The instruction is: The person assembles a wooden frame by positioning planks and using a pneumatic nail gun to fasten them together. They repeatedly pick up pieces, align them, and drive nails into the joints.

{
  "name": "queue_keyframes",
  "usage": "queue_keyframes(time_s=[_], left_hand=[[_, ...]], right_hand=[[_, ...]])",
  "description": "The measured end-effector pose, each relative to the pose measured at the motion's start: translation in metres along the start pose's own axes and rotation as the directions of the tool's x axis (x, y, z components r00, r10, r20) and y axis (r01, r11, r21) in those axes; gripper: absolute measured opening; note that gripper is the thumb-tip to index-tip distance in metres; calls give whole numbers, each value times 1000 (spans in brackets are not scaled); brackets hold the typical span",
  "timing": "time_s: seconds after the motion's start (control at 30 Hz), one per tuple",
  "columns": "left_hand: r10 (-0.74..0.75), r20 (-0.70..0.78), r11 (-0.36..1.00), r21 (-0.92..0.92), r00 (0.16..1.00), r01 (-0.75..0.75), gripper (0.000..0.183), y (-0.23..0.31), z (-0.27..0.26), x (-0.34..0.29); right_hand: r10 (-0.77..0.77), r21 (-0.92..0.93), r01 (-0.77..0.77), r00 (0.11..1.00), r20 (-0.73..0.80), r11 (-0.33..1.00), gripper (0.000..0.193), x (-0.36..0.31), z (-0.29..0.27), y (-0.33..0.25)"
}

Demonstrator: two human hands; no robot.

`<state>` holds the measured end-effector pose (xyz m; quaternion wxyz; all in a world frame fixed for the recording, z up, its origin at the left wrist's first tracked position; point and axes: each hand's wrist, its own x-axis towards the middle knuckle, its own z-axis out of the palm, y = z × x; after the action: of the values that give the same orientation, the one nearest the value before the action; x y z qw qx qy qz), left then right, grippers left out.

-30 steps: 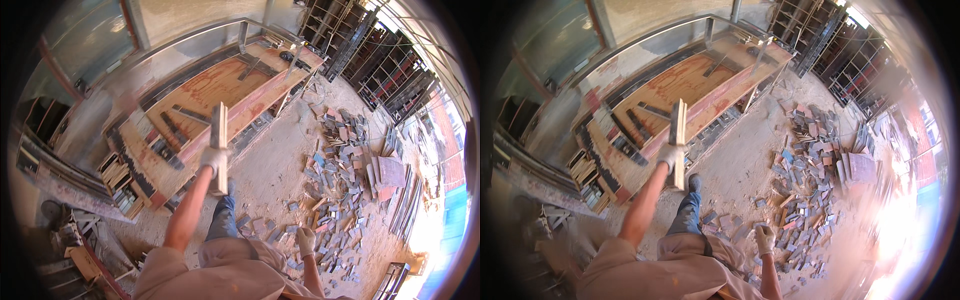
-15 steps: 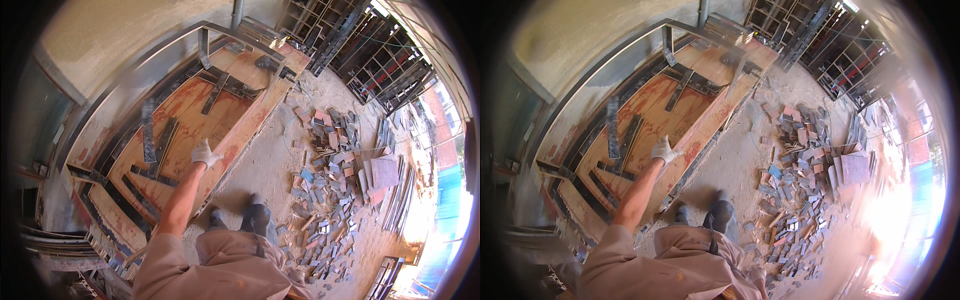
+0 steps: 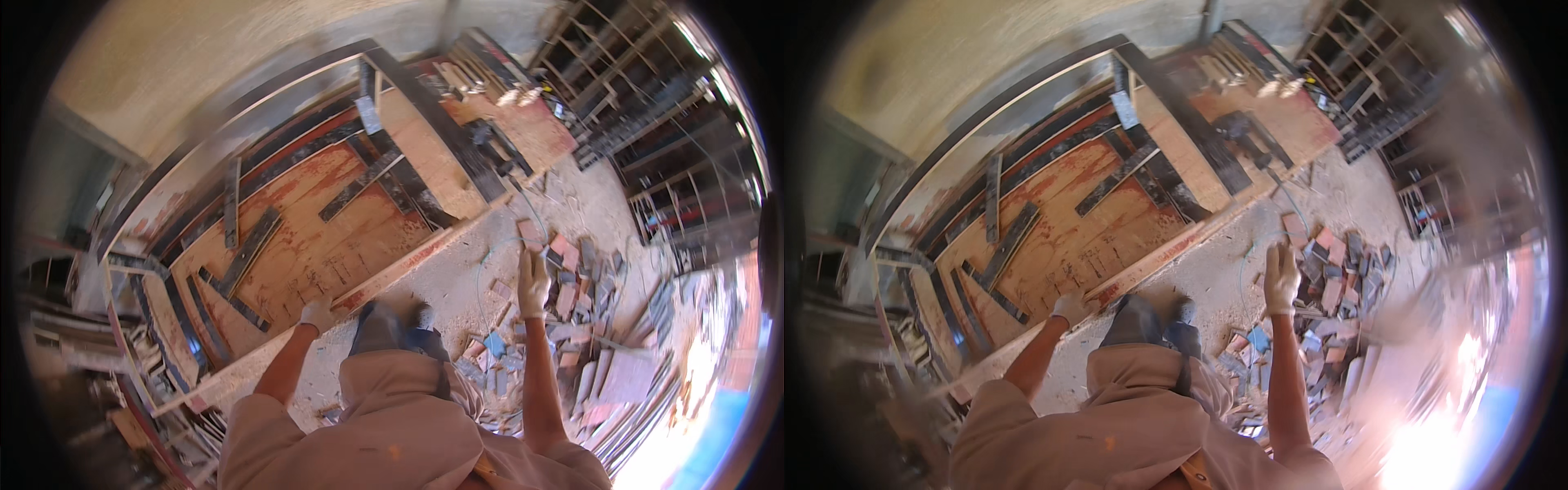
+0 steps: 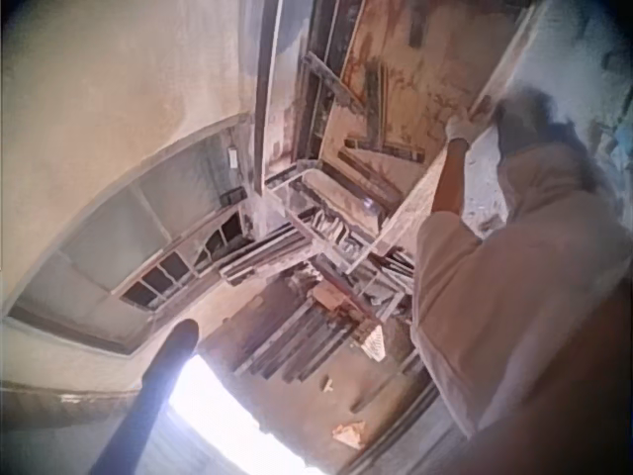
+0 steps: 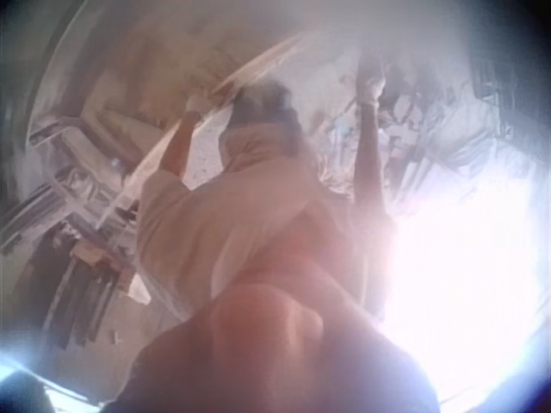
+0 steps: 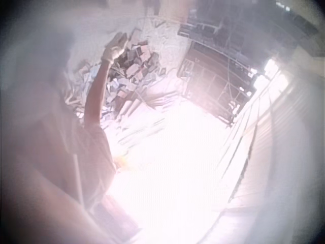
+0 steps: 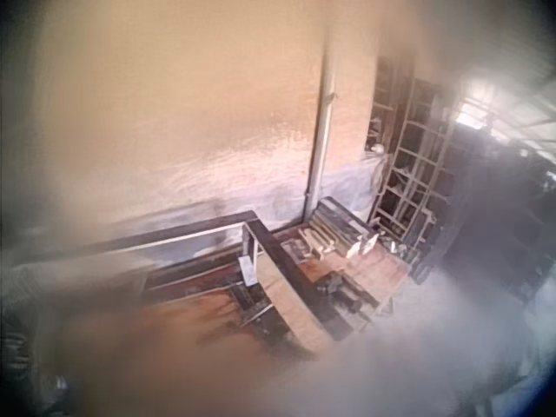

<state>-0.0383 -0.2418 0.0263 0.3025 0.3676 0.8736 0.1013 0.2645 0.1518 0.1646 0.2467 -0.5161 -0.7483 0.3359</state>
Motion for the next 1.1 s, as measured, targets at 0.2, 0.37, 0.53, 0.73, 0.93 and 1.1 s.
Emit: queue_keyframes(time_s=[0.2,0.37,0.53,0.73,0.93,1.1], left_hand=[[-217,-153,976,-15,964,217,83,51,-45,117],[-198,-295,953,164,935,254,90,93,-59,265],[-35,-434,970,201,900,135,99,70,-28,369],[98,-330,899,434,939,58,95,100,-40,430],[99,-314,888,456,944,58,82,105,-81,429],[124,-356,874,480,926,68,71,122,-107,405]], right_hand=[[-167,126,152,978,123,980,56,136,69,-65],[-77,-165,94,991,109,982,60,139,67,-36],[7,237,-59,977,213,970,57,135,62,-103],[-104,338,13,962,252,941,36,142,61,-87],[-148,391,47,961,233,919,31,142,71,-81],[-190,466,79,962,196,881,28,138,76,-65]])
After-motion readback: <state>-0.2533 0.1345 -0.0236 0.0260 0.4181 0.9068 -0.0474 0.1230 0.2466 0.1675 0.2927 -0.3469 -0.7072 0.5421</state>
